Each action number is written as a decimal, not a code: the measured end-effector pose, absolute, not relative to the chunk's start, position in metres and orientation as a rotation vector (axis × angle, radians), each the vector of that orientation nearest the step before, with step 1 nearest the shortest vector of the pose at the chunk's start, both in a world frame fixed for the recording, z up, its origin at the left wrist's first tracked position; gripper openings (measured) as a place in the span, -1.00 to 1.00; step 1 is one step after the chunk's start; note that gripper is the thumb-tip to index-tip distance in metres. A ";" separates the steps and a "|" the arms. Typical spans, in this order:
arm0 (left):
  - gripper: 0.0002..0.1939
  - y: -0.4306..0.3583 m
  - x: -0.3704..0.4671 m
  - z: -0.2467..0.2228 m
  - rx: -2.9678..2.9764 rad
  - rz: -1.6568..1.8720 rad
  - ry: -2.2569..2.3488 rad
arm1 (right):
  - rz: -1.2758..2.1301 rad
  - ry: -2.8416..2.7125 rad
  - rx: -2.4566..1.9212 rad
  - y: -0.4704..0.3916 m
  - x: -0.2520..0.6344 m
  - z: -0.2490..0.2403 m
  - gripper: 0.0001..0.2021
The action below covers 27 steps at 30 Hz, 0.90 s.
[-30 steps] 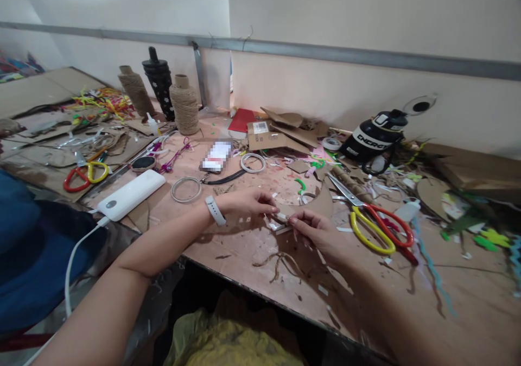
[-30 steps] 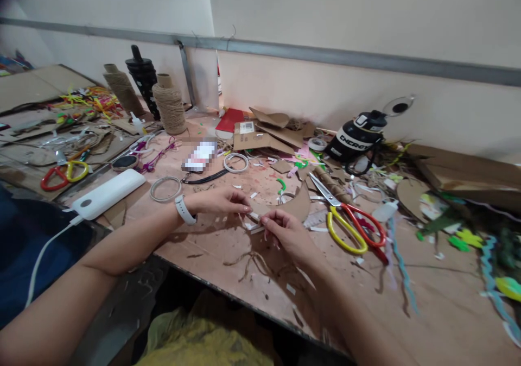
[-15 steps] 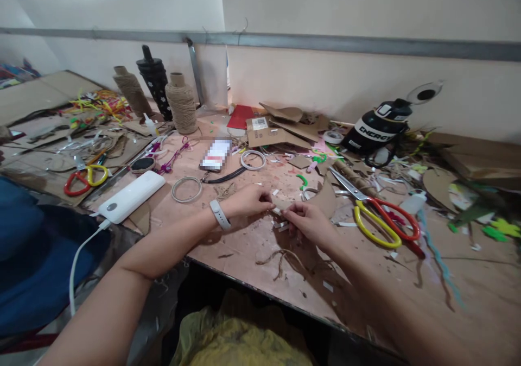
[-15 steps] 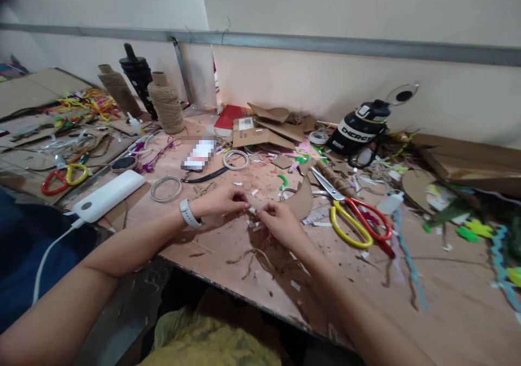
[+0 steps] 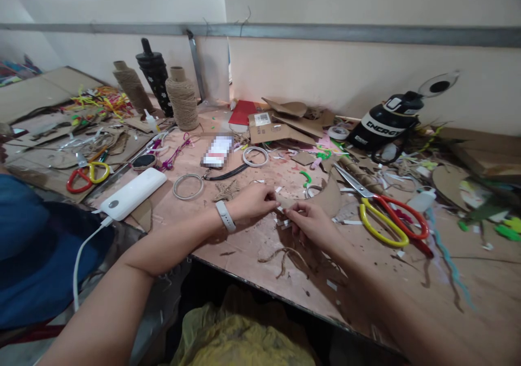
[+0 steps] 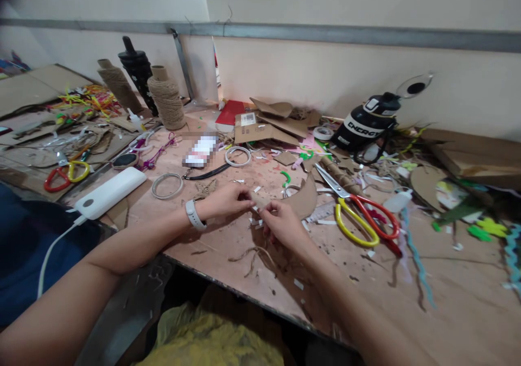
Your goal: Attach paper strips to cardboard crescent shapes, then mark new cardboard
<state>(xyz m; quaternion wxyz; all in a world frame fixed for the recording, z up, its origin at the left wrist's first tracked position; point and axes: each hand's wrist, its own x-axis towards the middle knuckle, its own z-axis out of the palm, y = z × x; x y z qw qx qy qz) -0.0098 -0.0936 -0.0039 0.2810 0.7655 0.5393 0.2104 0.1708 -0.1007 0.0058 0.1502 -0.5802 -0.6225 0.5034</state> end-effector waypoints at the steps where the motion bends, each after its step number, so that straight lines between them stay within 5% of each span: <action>1: -0.81 -0.094 -0.009 -0.003 2.050 0.562 1.450 | 1.450 -1.787 -1.662 -0.100 0.171 0.006 -0.83; 27: -0.79 -0.096 -0.001 -0.013 2.244 0.537 1.662 | 1.189 -1.982 -1.584 -0.094 0.176 -0.014 -0.80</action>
